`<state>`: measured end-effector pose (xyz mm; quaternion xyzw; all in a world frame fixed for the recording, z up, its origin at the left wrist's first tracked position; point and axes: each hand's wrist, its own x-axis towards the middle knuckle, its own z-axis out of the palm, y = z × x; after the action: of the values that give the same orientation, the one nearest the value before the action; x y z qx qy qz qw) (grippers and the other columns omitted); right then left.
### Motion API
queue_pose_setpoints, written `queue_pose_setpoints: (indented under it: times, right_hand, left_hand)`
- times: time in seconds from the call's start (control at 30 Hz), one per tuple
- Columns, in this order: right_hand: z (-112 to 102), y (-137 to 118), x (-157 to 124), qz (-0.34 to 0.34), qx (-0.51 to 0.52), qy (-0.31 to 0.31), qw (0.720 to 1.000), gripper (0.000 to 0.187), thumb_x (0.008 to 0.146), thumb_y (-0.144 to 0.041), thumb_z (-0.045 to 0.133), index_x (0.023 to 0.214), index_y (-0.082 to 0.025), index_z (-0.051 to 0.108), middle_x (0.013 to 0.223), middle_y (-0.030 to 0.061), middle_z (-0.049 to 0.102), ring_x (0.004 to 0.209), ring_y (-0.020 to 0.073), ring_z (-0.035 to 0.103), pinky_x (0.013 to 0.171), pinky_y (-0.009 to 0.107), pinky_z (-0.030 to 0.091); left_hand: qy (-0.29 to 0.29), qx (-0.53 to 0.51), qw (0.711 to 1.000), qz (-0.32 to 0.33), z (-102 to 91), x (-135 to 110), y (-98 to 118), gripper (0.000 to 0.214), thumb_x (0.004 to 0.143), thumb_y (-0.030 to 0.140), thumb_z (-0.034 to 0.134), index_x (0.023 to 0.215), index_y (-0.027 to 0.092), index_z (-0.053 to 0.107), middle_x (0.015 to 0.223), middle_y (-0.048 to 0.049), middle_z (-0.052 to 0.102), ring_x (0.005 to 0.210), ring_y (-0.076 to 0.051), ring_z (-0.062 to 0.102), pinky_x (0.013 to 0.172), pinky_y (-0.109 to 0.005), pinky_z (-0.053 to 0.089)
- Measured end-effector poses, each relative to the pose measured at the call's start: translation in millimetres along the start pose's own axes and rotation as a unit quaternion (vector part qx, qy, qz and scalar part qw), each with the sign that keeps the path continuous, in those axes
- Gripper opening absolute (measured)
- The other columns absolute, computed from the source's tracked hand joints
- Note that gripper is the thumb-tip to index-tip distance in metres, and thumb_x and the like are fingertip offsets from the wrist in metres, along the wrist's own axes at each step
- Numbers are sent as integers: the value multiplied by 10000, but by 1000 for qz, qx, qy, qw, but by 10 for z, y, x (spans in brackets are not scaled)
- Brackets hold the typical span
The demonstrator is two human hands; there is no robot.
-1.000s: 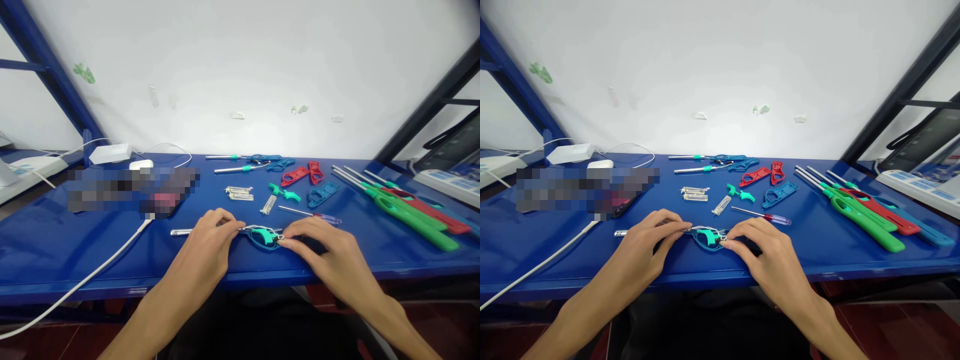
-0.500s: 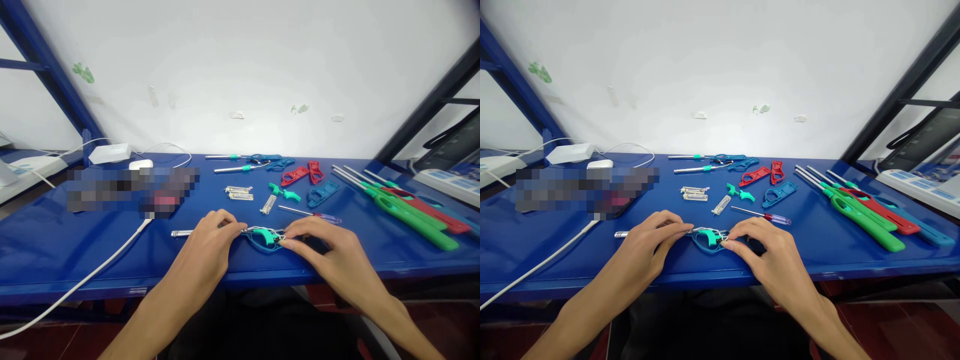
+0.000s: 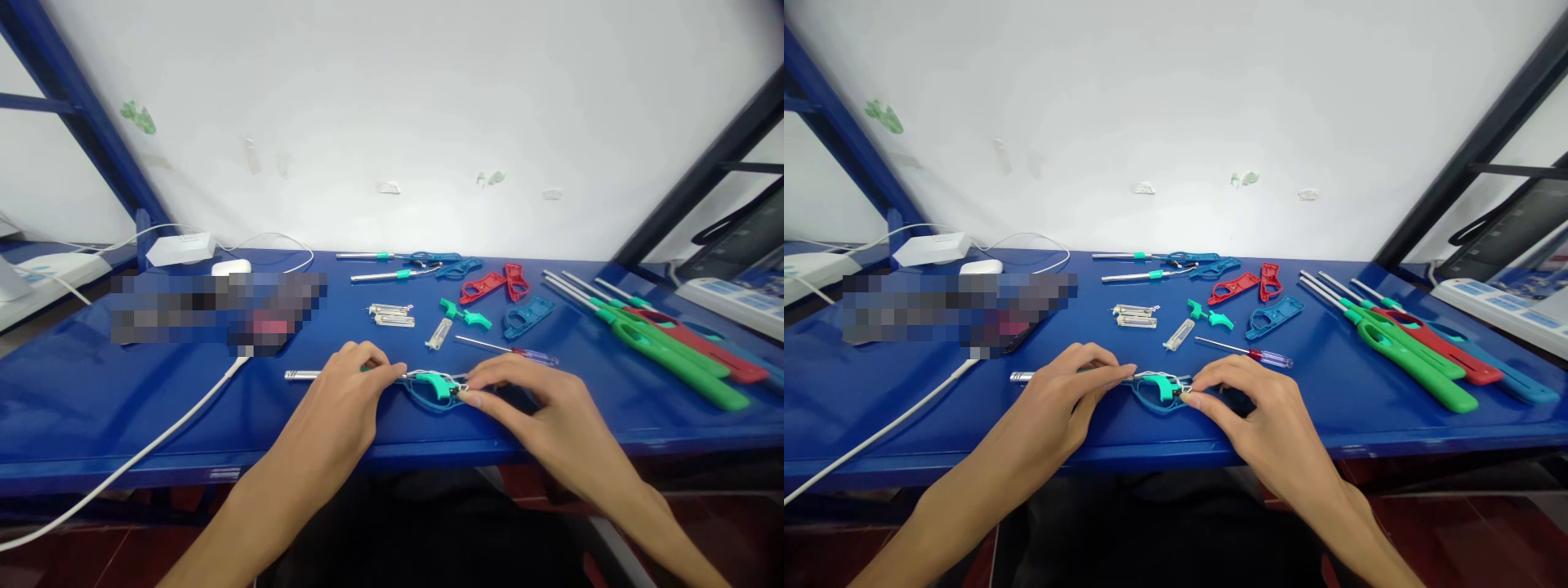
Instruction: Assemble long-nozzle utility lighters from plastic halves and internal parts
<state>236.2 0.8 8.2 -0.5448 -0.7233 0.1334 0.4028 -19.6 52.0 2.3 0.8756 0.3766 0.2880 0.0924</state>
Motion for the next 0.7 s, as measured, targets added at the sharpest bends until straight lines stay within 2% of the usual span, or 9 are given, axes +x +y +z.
queue_pose_setpoints:
  times: [0.2,0.47,0.7]
  right_hand:
    - [0,1,-7,-2,-2,6,1000,56,928,-352,786,905,-302,776,993,-15,808,948,215,759,912,330,575]
    - [11,-6,14,0,-6,4,1000,57,925,-351,784,901,-300,783,992,-7,811,947,225,763,915,344,586]
    - [0,-25,1,6,-11,1,1000,82,933,-358,769,898,-286,783,1003,26,811,963,264,759,922,400,594]
  left_hand:
    - [-4,-13,1000,-1,-27,-3,44,537,952,-68,402,1263,166,772,1122,-106,702,1023,-252,657,875,-430,617]
    - [22,-29,999,-15,-9,-19,58,506,964,-42,422,1236,182,785,1083,-97,705,965,-242,662,858,-436,601]
    - [41,-62,996,-44,-43,-12,80,395,985,-5,505,1127,183,822,984,-67,718,884,-215,660,781,-369,580]
